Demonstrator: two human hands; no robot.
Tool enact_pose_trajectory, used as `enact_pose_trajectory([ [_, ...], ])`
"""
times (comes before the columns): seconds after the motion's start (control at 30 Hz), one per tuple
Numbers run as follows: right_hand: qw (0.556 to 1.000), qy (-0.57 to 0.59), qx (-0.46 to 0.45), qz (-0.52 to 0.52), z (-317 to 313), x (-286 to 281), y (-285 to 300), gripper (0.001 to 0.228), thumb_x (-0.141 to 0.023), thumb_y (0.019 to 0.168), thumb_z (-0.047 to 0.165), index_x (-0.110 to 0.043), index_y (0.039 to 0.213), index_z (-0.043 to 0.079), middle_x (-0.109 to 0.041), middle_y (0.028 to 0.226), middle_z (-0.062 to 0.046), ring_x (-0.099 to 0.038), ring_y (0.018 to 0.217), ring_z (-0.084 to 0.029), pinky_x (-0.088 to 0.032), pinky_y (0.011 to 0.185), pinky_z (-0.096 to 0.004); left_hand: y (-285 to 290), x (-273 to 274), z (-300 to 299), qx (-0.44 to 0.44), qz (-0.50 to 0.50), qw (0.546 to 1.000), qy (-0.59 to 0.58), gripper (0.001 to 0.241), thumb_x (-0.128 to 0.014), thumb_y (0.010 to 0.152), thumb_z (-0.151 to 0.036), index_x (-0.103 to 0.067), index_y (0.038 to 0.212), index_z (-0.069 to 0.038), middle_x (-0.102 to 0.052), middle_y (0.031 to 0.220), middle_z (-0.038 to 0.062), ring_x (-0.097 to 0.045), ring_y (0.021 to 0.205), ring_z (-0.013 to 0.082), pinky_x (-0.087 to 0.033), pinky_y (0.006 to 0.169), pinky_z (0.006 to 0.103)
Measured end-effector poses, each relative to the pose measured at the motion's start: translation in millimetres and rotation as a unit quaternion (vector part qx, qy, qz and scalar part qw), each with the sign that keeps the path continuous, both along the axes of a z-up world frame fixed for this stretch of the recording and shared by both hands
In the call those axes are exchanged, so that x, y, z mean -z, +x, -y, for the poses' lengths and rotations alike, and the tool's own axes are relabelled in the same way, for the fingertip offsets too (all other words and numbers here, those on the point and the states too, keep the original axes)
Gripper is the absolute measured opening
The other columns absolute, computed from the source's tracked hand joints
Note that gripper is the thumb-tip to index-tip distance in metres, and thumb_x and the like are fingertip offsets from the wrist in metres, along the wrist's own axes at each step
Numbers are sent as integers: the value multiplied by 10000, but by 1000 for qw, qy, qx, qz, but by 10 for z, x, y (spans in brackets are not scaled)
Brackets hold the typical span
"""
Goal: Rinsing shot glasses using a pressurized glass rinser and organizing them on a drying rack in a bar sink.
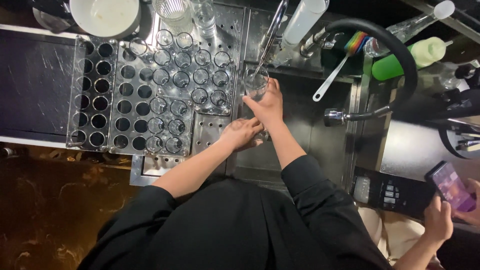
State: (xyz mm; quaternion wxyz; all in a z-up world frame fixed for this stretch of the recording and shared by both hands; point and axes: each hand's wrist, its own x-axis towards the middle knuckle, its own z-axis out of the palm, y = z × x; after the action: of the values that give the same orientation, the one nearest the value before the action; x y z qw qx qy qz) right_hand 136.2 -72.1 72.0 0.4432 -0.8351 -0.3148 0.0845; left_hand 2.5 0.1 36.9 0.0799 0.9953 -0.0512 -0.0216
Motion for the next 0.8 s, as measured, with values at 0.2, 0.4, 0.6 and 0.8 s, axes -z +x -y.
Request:
enact_pose_trajectory([
  [0.2,1000,1,-4,-13,34,-154,51,693,-903,728,263,-542,1242,-30,-582,1218,-222,-550,1258,-463,-463,1072,-560,-53,-139,-30,28,-12,997,-69,449,-742,827,-586,-600,1060,-229,-549,1065,-51,-715,940,202,-565,829,332],
  [0.4,999,27,-23,-5,55,-181,95,716,-925,703,325,-578,1227,-18,-615,1202,-206,-566,1248,-442,-462,1052,-566,-73,-182,-47,54,-25,994,-92,386,-739,867,-520,-625,1032,-190,-541,1051,-31,-697,973,212,-550,846,320],
  [0.6,999,47,-18,-10,113,-281,79,673,-957,694,311,-602,1177,6,-635,1123,-177,-614,1171,-431,-501,991,-538,-77,-276,-26,35,-30,995,-93,384,-722,879,-525,-653,1023,-176,-549,1025,-25,-697,941,222,-546,822,333],
  [0.8,999,35,-8,-14,252,-355,171,635,-985,652,314,-646,1128,65,-662,1082,-143,-647,1137,-382,-529,970,-486,-21,-202,-24,40,-56,993,-93,397,-688,916,-544,-634,1080,-187,-535,1082,-16,-693,992,232,-558,849,341],
])
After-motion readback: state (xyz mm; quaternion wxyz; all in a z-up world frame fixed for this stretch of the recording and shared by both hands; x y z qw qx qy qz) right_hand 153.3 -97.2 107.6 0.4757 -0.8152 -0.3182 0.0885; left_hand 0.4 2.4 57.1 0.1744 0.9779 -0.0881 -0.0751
